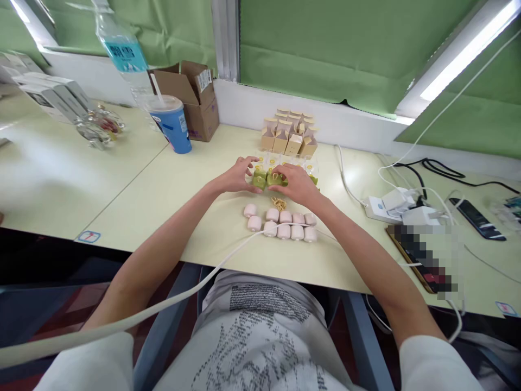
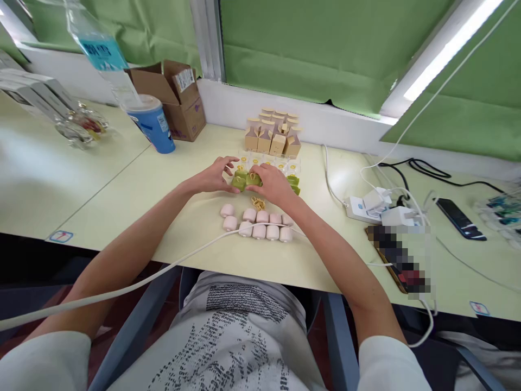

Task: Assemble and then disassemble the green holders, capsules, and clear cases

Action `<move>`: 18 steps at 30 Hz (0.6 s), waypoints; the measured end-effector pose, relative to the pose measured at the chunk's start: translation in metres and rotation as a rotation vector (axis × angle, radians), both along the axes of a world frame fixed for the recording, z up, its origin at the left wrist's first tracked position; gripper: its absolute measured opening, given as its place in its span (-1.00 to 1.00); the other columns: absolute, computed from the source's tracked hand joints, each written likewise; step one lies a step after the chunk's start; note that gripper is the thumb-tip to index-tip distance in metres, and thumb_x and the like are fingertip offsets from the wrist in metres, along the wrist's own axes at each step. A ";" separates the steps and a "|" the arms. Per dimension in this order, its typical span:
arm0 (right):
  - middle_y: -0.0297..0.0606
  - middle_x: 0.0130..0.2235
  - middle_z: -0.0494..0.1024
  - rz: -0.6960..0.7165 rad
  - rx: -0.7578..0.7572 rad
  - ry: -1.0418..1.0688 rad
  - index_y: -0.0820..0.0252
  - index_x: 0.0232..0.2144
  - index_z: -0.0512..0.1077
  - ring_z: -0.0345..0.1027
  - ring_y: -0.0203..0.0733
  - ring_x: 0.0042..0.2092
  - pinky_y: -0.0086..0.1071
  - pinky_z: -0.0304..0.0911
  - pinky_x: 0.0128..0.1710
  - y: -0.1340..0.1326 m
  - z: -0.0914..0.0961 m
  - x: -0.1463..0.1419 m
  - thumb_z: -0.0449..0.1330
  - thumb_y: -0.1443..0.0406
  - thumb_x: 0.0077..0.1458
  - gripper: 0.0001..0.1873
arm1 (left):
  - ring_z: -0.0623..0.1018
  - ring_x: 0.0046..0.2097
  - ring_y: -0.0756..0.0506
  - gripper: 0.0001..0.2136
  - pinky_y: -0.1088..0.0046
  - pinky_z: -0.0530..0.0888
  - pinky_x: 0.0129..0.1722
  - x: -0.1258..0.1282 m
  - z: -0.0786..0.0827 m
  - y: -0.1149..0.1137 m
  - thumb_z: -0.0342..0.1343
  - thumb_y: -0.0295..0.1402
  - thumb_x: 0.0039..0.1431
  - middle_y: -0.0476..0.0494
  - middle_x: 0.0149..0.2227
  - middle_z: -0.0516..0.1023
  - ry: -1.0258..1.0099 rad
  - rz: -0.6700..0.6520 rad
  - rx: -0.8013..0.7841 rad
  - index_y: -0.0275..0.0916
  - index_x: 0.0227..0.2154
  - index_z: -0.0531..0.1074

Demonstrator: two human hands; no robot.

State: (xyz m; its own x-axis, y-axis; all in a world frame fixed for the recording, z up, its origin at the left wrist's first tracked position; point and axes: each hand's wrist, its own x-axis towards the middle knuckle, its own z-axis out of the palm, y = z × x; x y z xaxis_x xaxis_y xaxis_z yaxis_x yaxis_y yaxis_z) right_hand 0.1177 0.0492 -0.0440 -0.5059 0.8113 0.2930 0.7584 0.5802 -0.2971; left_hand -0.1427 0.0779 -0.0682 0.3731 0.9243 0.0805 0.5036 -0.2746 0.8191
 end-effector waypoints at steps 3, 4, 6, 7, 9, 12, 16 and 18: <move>0.04 0.08 0.66 -0.047 -0.035 -0.145 0.24 0.05 0.64 0.57 0.11 -0.03 -0.11 0.41 -0.01 -0.003 0.007 -0.012 0.46 0.17 0.35 -0.67 | 0.53 0.21 -0.31 0.15 0.07 0.65 0.19 -0.001 -0.003 0.003 0.69 -0.21 -0.23 -0.34 0.27 0.29 0.015 -0.011 -0.011 -0.18 0.48 0.28; 0.06 0.09 0.65 -0.072 -0.043 -0.184 0.26 0.06 0.64 0.57 0.15 0.01 -0.11 0.42 0.00 -0.004 0.008 -0.015 0.45 0.18 0.36 -0.67 | 0.53 0.21 -0.32 0.15 0.06 0.64 0.22 -0.001 -0.004 0.004 0.69 -0.24 -0.22 -0.35 0.26 0.28 0.012 -0.008 -0.015 -0.20 0.48 0.28; 0.09 0.10 0.65 -0.121 -0.047 -0.249 0.28 0.07 0.64 0.56 0.22 0.08 -0.09 0.43 0.03 -0.007 0.010 -0.020 0.43 0.17 0.39 -0.66 | 0.54 0.19 -0.31 0.12 0.03 0.64 0.25 -0.001 -0.006 0.006 0.69 -0.29 -0.23 -0.34 0.25 0.29 -0.001 -0.002 -0.021 -0.22 0.45 0.31; 0.10 0.11 0.64 -0.143 -0.043 -0.270 0.30 0.07 0.64 0.56 0.24 0.11 -0.07 0.43 0.04 -0.008 0.009 -0.022 0.43 0.17 0.40 -0.66 | 0.55 0.18 -0.30 0.10 0.02 0.64 0.25 0.000 -0.007 0.007 0.69 -0.32 -0.24 -0.33 0.25 0.30 -0.009 0.000 -0.022 -0.21 0.44 0.34; 0.13 0.13 0.63 -0.167 -0.039 -0.295 0.31 0.08 0.64 0.55 0.26 0.14 -0.05 0.44 0.08 -0.009 0.005 -0.026 0.41 0.18 0.41 -0.66 | 0.57 0.15 -0.28 0.06 0.01 0.65 0.24 0.001 -0.009 0.008 0.68 -0.37 -0.24 -0.32 0.24 0.31 -0.020 0.007 -0.016 -0.21 0.41 0.37; 0.15 0.16 0.62 -0.162 -0.042 -0.282 0.31 0.15 0.60 0.55 0.28 0.17 -0.02 0.45 0.13 -0.009 -0.001 -0.029 0.40 0.21 0.41 -0.63 | 0.58 0.13 -0.27 0.05 0.01 0.68 0.19 0.002 -0.013 0.008 0.66 -0.42 -0.25 -0.32 0.23 0.31 -0.030 0.021 -0.010 -0.23 0.40 0.38; 0.13 0.18 0.63 -0.111 0.041 -0.099 0.30 0.16 0.60 0.53 0.27 0.24 0.02 0.47 0.19 -0.017 0.023 -0.013 0.42 0.17 0.41 -0.60 | 0.57 0.17 -0.30 0.02 0.08 0.73 0.06 0.000 -0.007 0.007 0.68 -0.33 -0.23 -0.36 0.26 0.34 -0.022 0.041 -0.016 -0.19 0.38 0.40; 0.04 0.09 0.68 -0.100 0.125 0.068 0.24 0.05 0.63 0.59 0.16 0.12 0.00 0.51 0.12 -0.028 0.055 0.006 0.36 0.13 0.48 -0.71 | 0.56 0.21 -0.30 -0.10 0.11 0.73 0.06 -0.003 0.010 0.002 0.65 -0.23 -0.10 -0.38 0.28 0.39 -0.043 0.060 0.048 -0.20 0.33 0.44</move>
State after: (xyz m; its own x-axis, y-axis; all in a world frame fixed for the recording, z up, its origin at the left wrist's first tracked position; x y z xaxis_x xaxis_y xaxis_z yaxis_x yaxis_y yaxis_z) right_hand 0.1240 0.0213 0.0105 -0.4002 0.8119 0.4252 0.7948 0.5384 -0.2801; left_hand -0.1461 0.0804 -0.0581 0.3126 0.9395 0.1397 0.4851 -0.2844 0.8270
